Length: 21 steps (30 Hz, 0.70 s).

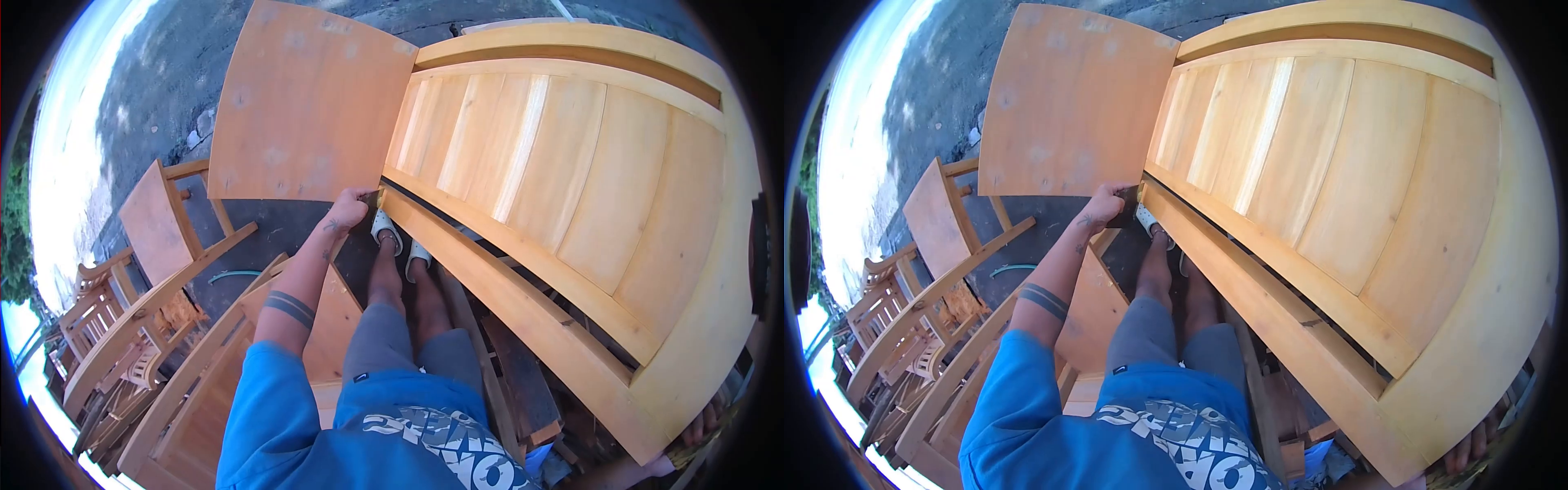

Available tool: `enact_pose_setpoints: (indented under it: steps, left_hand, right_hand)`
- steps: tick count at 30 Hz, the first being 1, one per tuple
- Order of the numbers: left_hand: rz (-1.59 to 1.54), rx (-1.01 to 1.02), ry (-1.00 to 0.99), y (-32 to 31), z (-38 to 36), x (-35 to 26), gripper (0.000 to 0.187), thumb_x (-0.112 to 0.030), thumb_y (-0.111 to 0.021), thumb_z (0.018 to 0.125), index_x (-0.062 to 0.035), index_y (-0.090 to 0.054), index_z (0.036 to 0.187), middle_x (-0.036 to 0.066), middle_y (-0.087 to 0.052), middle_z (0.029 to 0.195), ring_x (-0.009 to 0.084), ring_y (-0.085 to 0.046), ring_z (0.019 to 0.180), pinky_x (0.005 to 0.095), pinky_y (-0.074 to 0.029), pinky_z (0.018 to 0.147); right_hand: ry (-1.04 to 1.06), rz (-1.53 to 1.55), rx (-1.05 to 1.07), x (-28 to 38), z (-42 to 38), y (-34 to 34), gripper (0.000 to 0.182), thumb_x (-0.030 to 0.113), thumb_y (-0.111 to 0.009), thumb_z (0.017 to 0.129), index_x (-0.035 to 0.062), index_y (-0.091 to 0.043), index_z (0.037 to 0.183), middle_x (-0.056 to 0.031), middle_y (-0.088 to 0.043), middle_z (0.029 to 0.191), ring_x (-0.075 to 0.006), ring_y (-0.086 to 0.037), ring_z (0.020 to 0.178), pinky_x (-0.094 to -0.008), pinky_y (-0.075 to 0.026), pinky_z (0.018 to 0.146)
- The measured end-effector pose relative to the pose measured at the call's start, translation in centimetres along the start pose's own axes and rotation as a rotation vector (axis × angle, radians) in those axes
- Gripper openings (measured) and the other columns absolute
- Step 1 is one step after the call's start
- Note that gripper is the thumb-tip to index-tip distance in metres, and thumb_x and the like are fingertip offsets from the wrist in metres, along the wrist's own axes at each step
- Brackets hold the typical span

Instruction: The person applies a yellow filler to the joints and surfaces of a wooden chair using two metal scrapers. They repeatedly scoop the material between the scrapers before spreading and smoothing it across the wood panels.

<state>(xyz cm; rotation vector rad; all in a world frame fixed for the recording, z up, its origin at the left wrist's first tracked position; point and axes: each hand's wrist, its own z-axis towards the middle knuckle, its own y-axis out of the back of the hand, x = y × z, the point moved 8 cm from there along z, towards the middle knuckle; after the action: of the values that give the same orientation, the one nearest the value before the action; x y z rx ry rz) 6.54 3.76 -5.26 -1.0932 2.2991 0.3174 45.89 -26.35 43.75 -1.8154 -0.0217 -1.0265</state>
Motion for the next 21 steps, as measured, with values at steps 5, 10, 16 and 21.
enact_pose_setpoints:
  steps: [5,10,16,21]
  left_hand:
    - [0.107,-0.020,-0.002,-1.9,0.0,0.8,0.052,0.012,-0.040,0.072,0.0007,-0.062,0.117,0.011,-0.065,0.101,0.0178,-0.058,0.092,0.0264,-0.045,0.080]
    - [0.091,0.014,0.005,-5.3,-4.8,-2.6,0.054,0.011,-0.040,0.070,0.0009,-0.061,0.119,0.009,-0.064,0.098,0.0156,-0.058,0.087,0.0247,-0.045,0.075]
    - [0.185,-0.045,-0.106,-8.6,-8.8,-5.1,0.059,0.013,-0.039,0.067,0.0025,-0.058,0.122,0.007,-0.064,0.096,0.0100,-0.056,0.077,0.0209,-0.044,0.067]
    - [0.192,0.027,-0.097,-11.2,-12.1,-7.7,0.057,0.012,-0.040,0.068,0.0025,-0.059,0.121,0.007,-0.064,0.095,0.0104,-0.056,0.077,0.0223,-0.046,0.067]
  right_hand:
    - [-0.001,0.022,-0.017,0.4,-0.5,1.0,0.022,0.013,-0.054,0.090,0.0040,-0.047,0.109,-0.0055,-0.049,0.089,-0.0109,-0.052,0.072,-0.0197,-0.049,0.059]
    - [0.061,0.043,-0.041,0.8,-1.3,2.2,0.022,0.012,-0.053,0.090,0.0030,-0.045,0.109,-0.0056,-0.048,0.089,-0.0108,-0.052,0.072,-0.0185,-0.048,0.059]
    - [0.159,0.080,-0.074,-1.3,-1.2,2.2,0.021,0.010,-0.050,0.092,0.0011,-0.043,0.110,-0.0065,-0.048,0.089,-0.0111,-0.052,0.072,-0.0177,-0.050,0.059]
    - [0.238,0.045,-0.073,-3.5,-0.7,1.0,0.022,0.010,-0.042,0.098,-0.0035,-0.041,0.115,-0.0099,-0.050,0.093,-0.0132,-0.054,0.075,-0.0194,-0.053,0.063]
